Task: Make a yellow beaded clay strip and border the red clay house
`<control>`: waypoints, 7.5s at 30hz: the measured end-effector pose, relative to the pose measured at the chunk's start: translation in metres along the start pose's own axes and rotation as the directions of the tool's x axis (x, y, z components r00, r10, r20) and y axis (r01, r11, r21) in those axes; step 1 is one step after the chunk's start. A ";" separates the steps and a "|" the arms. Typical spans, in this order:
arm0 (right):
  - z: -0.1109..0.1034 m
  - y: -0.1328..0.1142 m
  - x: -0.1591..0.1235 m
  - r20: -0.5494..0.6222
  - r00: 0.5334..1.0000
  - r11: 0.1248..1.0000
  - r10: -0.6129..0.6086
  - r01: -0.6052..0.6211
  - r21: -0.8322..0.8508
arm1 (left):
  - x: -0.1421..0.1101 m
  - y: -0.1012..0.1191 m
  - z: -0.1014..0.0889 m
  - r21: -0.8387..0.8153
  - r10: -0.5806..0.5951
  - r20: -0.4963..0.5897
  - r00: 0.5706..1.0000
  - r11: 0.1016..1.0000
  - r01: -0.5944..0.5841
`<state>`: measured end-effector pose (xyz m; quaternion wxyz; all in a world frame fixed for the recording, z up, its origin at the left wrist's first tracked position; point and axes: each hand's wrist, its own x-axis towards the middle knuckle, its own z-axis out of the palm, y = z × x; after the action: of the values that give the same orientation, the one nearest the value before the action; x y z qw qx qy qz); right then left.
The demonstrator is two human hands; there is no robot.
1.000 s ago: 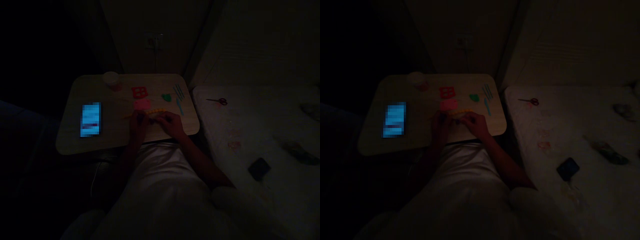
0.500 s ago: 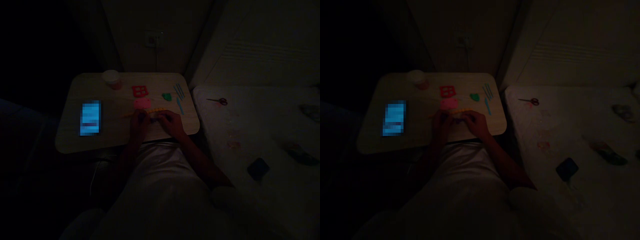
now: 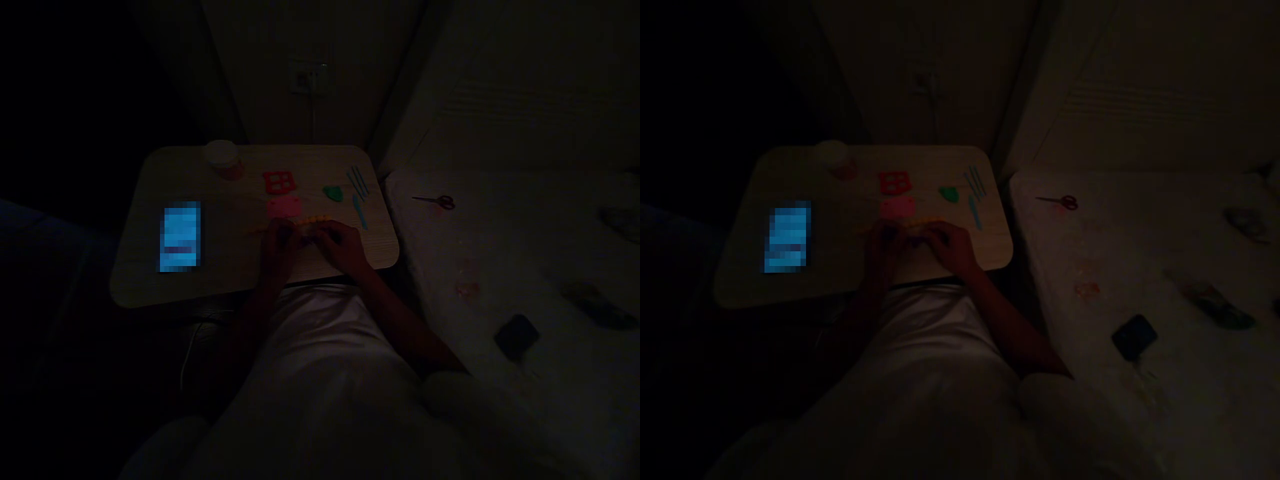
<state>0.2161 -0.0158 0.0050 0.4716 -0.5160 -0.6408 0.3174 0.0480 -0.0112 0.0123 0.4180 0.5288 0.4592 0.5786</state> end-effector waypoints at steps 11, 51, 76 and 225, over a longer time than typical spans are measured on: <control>-0.001 0.000 0.000 0.041 0.999 1.000 -0.007 0.008 -0.026 | 0.000 -0.003 0.001 0.012 -0.007 0.016 1.000 1.000 0.007; -0.002 -0.005 0.000 0.082 0.996 0.991 -0.021 0.031 -0.130 | -0.002 -0.007 0.001 0.068 0.026 0.112 0.993 0.997 -0.034; -0.002 -0.002 0.000 0.092 0.996 0.990 -0.016 0.029 -0.138 | -0.001 -0.009 0.000 0.100 0.036 0.143 0.989 0.994 -0.051; -0.002 -0.003 -0.002 0.030 0.999 0.999 0.044 -0.044 -0.004 | -0.002 -0.010 -0.001 0.095 0.005 0.172 0.985 0.995 -0.021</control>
<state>0.2167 -0.0182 0.0077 0.4538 -0.5258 -0.6370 0.3345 0.0477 -0.0113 0.0019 0.4262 0.5993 0.4455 0.5106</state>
